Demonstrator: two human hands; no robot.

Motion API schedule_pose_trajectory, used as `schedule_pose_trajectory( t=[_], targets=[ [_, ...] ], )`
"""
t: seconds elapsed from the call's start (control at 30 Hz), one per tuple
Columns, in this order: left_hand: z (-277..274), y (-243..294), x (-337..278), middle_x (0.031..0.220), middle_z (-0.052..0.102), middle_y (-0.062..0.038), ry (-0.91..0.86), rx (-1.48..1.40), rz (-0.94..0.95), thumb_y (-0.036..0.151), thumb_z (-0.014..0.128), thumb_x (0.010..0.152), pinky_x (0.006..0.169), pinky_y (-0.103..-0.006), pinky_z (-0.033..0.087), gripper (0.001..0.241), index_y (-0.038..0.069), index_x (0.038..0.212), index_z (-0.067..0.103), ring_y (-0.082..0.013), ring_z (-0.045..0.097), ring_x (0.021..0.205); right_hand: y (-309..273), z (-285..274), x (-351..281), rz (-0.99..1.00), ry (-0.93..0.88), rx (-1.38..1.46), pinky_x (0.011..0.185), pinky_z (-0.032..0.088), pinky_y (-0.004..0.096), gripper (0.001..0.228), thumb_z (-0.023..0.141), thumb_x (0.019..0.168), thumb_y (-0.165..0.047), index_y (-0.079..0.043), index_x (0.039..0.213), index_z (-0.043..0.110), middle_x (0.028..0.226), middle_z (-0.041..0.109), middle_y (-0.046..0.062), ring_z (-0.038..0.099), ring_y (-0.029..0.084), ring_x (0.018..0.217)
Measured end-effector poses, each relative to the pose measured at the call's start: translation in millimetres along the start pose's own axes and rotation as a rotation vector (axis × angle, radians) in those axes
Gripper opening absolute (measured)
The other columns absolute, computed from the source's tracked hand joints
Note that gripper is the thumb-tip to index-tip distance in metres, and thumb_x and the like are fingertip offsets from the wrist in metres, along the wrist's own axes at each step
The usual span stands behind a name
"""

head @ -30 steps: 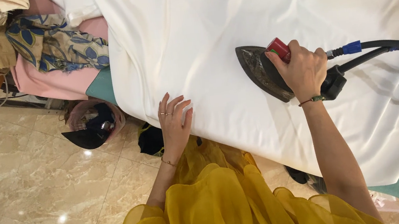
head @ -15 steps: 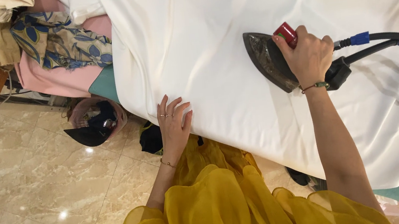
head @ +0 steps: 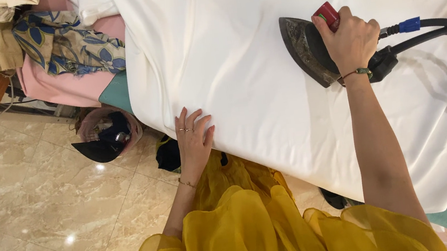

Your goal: Ironing a large piece of white fabric on an ironing board.

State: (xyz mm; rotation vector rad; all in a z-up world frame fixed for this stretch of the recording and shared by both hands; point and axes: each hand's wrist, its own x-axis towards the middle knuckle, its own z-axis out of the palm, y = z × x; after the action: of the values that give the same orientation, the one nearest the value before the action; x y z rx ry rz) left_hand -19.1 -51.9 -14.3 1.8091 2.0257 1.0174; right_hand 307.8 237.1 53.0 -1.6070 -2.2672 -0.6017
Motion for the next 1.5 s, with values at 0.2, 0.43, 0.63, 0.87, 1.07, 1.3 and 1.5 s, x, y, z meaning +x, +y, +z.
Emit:
schedule_pose_trajectory(
  t=[0.2, 0.43, 0.63, 0.87, 1.07, 1.3, 1.5],
  targets=[
    [2, -2, -1, 0.137, 0.059, -0.010, 0.006, -0.005, 0.004, 0.017, 0.071, 0.095, 0.122, -0.0625, 0.026, 0.025, 0.010, 0.119, 0.068, -0.0425, 0.038, 0.145, 4, 5, 5, 0.008, -0.015, 0.000, 0.054, 0.034, 0.030, 0.065, 0.075, 0.106, -0.067, -0.014, 0.072, 0.059, 0.047, 0.053, -0.001, 0.038, 0.015, 0.034],
    [1, -1, 0, 0.138, 0.059, -0.010, -0.009, -0.010, 0.002, 0.019, 0.071, 0.094, 0.122, -0.0637, 0.024, 0.027, 0.009, 0.119, 0.067, -0.0429, 0.037, 0.145, 4, 6, 8, 0.012, 0.003, -0.005, 0.053, 0.034, 0.030, 0.062, 0.074, 0.104, -0.064, -0.014, 0.070, 0.060, 0.047, 0.054, -0.001, 0.039, 0.014, 0.034],
    [1, -3, -1, 0.139, 0.057, -0.010, -0.038, -0.008, 0.012, 0.019, 0.072, 0.094, 0.123, -0.0644, 0.022, 0.030, 0.010, 0.121, 0.065, -0.0415, 0.035, 0.146, 10, 15, 9, 0.020, -0.020, 0.040, 0.054, 0.036, 0.031, 0.059, 0.074, 0.103, -0.064, -0.014, 0.074, 0.066, 0.047, 0.056, -0.001, 0.042, 0.013, 0.033],
    [2, -4, -3, 0.140, 0.054, -0.009, -0.033, 0.011, 0.037, 0.020, 0.072, 0.096, 0.124, -0.0647, 0.022, 0.031, 0.011, 0.124, 0.063, -0.0406, 0.034, 0.148, 11, 17, 8, -0.009, 0.058, 0.064, 0.055, 0.039, 0.031, 0.063, 0.075, 0.104, -0.067, -0.013, 0.074, 0.066, 0.048, 0.057, -0.002, 0.046, 0.013, 0.035],
    [-1, -1, -2, 0.139, 0.054, -0.009, -0.025, 0.014, 0.056, 0.020, 0.071, 0.097, 0.123, -0.0661, 0.023, 0.030, 0.011, 0.124, 0.062, -0.0411, 0.036, 0.147, -7, -20, -14, -0.018, 0.001, 0.104, 0.059, 0.041, 0.035, 0.060, 0.071, 0.104, -0.067, -0.013, 0.079, 0.067, 0.050, 0.058, -0.001, 0.052, 0.016, 0.039],
    [-4, 7, 2, 0.138, 0.055, -0.011, -0.037, 0.007, 0.049, 0.022, 0.070, 0.098, 0.122, -0.0679, 0.023, 0.030, 0.011, 0.125, 0.062, -0.0433, 0.037, 0.146, -48, -101, -82, -0.052, -0.112, 0.111, 0.064, 0.046, 0.036, 0.059, 0.064, 0.098, -0.070, -0.013, 0.084, 0.067, 0.059, 0.064, 0.004, 0.056, 0.021, 0.045],
    [1, 18, 10, 0.137, 0.055, -0.012, -0.051, 0.089, -0.005, 0.027, 0.069, 0.099, 0.121, -0.0698, 0.017, 0.028, 0.011, 0.122, 0.066, -0.0448, 0.035, 0.146, -68, -139, -160, -0.089, -0.343, 0.240, 0.061, 0.044, 0.033, 0.058, 0.060, 0.092, -0.070, -0.013, 0.081, 0.068, 0.058, 0.067, 0.003, 0.053, 0.013, 0.042]
  ],
)
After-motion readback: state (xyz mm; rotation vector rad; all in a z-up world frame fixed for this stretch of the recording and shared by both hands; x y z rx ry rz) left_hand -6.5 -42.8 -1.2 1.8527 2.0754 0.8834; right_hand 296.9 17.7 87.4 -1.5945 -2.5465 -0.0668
